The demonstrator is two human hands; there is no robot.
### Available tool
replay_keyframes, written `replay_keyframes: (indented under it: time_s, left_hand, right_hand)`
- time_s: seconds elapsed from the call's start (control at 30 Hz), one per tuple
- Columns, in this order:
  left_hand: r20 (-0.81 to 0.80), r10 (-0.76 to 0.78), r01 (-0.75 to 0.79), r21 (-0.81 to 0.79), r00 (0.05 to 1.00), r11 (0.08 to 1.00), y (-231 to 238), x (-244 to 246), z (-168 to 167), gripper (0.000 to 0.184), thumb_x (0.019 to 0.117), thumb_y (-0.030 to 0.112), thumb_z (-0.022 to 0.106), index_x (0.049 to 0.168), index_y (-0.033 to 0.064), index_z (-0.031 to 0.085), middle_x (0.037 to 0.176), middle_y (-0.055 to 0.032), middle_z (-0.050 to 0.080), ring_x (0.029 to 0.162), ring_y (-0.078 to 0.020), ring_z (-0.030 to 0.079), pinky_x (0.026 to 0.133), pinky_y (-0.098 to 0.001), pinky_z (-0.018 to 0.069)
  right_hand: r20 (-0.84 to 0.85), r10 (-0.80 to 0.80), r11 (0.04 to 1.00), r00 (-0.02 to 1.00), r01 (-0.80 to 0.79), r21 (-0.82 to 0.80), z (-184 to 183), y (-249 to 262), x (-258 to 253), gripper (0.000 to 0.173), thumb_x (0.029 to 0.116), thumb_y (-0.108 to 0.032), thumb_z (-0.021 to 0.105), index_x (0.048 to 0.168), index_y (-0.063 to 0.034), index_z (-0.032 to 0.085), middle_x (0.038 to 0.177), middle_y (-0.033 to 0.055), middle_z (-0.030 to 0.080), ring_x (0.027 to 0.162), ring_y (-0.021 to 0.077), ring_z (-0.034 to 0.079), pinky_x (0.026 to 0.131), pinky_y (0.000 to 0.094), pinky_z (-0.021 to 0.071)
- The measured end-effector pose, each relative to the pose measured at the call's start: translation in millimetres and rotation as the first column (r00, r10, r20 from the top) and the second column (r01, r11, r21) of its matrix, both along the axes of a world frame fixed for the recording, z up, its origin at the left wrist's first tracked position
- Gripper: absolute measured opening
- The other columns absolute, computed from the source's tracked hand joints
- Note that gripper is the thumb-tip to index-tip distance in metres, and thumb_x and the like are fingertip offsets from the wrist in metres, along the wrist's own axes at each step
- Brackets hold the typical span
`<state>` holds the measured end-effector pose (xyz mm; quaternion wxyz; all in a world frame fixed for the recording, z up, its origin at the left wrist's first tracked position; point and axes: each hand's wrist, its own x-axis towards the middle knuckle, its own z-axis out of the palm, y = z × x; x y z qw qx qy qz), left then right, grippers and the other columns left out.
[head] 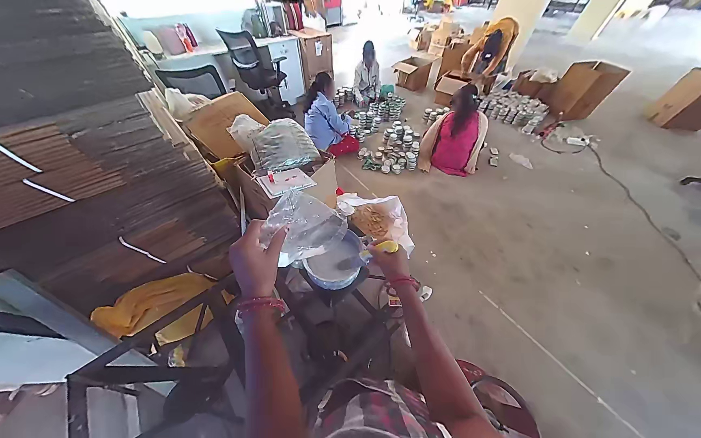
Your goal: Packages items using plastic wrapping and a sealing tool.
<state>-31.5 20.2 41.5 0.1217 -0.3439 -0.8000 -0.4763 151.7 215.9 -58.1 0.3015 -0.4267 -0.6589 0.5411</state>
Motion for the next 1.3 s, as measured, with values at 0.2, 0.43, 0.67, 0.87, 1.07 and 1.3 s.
replay_keyframes:
  time_s: [0.2, 0.43, 0.67, 0.87, 1.07, 1.3]
  left_hand:
    - [-0.010, -0.021, 0.021, -0.012, 1.000, 1.000, 6, 4, 3, 0.033, 0.0938, 0.028, 0.076, 0.110, 0.0006, 0.069, 0.094, -0.0201, 0.072, 0.088, -0.0347, 0.071, 0.081, -0.0595, 0.0527]
    - [0.003, -0.013, 0.013, -0.021, 1.000, 1.000, 4, 6, 2, 0.034, 0.0941, 0.029, 0.076, 0.111, -0.0003, 0.069, 0.096, -0.0214, 0.072, 0.091, -0.0361, 0.071, 0.085, -0.0594, 0.0525]
    - [-0.010, 0.000, 0.000, -0.023, 1.000, 1.000, 3, 10, 3, 0.034, 0.0934, 0.029, 0.076, 0.109, -0.0002, 0.070, 0.094, -0.0210, 0.072, 0.088, -0.0351, 0.071, 0.083, -0.0591, 0.0525]
    - [0.025, -0.021, 0.022, -0.038, 0.999, 0.999, 7, 12, -3, 0.034, 0.0945, 0.028, 0.075, 0.111, -0.0003, 0.070, 0.096, -0.0208, 0.073, 0.091, -0.0362, 0.071, 0.085, -0.0606, 0.0522]
    - [-0.042, -0.004, 0.002, -0.054, 0.999, 0.999, 5, 9, -4, 0.035, 0.0940, 0.027, 0.074, 0.112, -0.0034, 0.072, 0.096, -0.0225, 0.074, 0.091, -0.0370, 0.073, 0.085, -0.0589, 0.0550]
    - [-0.037, 0.011, -0.012, -0.038, 0.999, 0.999, 9, 11, 0, 0.032, 0.0924, 0.025, 0.075, 0.109, -0.0029, 0.072, 0.096, -0.0216, 0.074, 0.092, -0.0361, 0.073, 0.087, -0.0584, 0.0540]
  right_hand:
    - [-0.050, 0.159, 0.984, 0.986, -0.154, 0.086, -16, -15, -15, 0.020, 0.0933, -0.014, 0.073, 0.110, -0.0023, 0.072, 0.101, 0.0109, 0.073, 0.083, 0.0169, 0.071, 0.079, 0.0370, 0.0612]
    - [-0.009, -0.018, 0.987, 1.000, 0.019, 0.157, -6, -3, -6, 0.019, 0.0925, -0.017, 0.074, 0.107, -0.0042, 0.073, 0.094, 0.0119, 0.073, 0.082, 0.0214, 0.070, 0.080, 0.0456, 0.0571]
    - [-0.002, 0.071, 0.996, 0.997, -0.071, -0.047, 4, -7, 3, 0.019, 0.0939, -0.013, 0.073, 0.109, -0.0008, 0.071, 0.092, 0.0109, 0.073, 0.072, 0.0157, 0.070, 0.071, 0.0342, 0.0613]
    - [-0.094, -0.019, 0.999, 0.995, 0.023, 0.039, -18, -11, -14, 0.019, 0.0926, -0.013, 0.074, 0.108, -0.0027, 0.072, 0.096, 0.0116, 0.073, 0.078, 0.0190, 0.070, 0.074, 0.0400, 0.0605]
    - [-0.060, 0.073, 0.997, 0.996, -0.071, 0.035, -7, -8, 2, 0.019, 0.0911, -0.015, 0.074, 0.106, -0.0035, 0.072, 0.094, 0.0078, 0.073, 0.076, 0.0138, 0.071, 0.073, 0.0339, 0.0621]
    - [-0.167, 0.102, 0.994, 0.981, -0.108, -0.027, -17, -16, -10, 0.018, 0.0927, -0.009, 0.072, 0.108, -0.0009, 0.070, 0.096, 0.0098, 0.073, 0.076, 0.0164, 0.071, 0.069, 0.0346, 0.0618]
